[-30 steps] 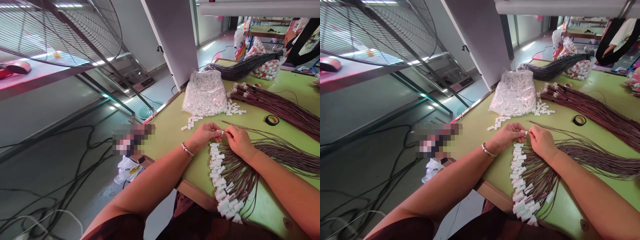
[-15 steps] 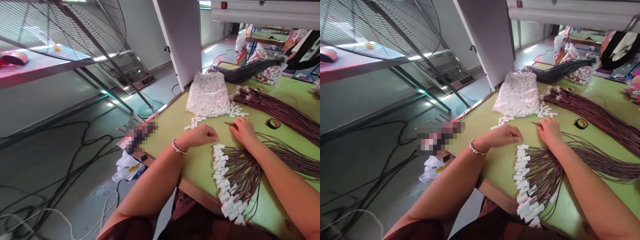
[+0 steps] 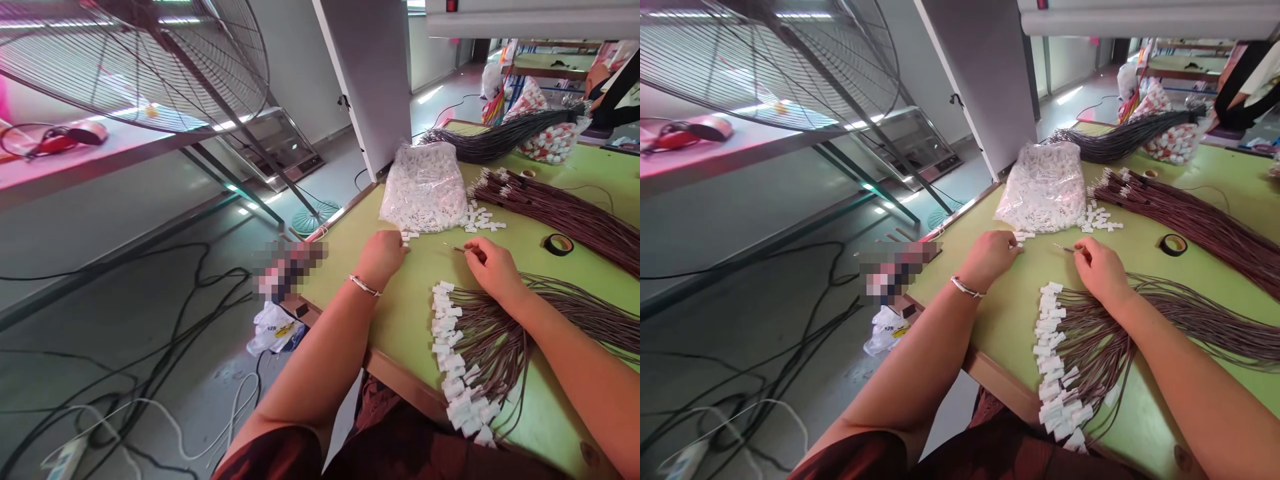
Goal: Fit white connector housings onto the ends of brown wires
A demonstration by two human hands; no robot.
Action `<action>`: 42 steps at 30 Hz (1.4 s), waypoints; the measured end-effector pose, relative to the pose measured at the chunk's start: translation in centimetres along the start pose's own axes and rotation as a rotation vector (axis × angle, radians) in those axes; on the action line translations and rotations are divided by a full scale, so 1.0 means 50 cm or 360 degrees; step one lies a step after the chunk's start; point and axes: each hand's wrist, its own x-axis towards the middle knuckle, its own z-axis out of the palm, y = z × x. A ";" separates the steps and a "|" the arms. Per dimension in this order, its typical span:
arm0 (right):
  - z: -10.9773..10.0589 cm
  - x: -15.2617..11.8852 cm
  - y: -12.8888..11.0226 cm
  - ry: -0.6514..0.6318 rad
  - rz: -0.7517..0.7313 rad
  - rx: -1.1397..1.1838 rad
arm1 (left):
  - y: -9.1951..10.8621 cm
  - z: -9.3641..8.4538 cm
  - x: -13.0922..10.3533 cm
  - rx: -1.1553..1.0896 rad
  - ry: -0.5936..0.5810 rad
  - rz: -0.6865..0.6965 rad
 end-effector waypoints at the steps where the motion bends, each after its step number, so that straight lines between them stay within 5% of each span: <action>1: -0.001 -0.001 -0.004 0.0000 -0.0015 0.0023 | 0.001 0.003 0.000 0.0025 -0.0025 0.0013; 7: -0.006 -0.008 -0.018 -0.0048 0.0048 0.0108 | 0.015 0.001 -0.003 -0.0005 0.0067 0.0095; 11: -0.008 -0.010 -0.023 -0.0040 0.0163 0.0183 | 0.033 -0.001 -0.008 -0.0456 0.0159 0.0137; 16: -0.009 -0.011 -0.026 0.0027 0.0234 0.0319 | 0.052 0.004 -0.021 -0.1555 -0.0264 0.0096; 20: -0.011 -0.014 -0.026 0.0108 0.0260 0.0385 | 0.063 0.019 -0.026 -0.1971 -0.0530 -0.0037; 25: -0.012 -0.017 -0.024 0.0170 0.0197 0.0338 | 0.076 0.029 -0.026 -0.2421 -0.0614 -0.0268; 42: -0.014 -0.014 -0.026 -0.0019 0.0301 0.0271 | 0.076 0.036 -0.036 -0.2561 -0.0751 -0.0167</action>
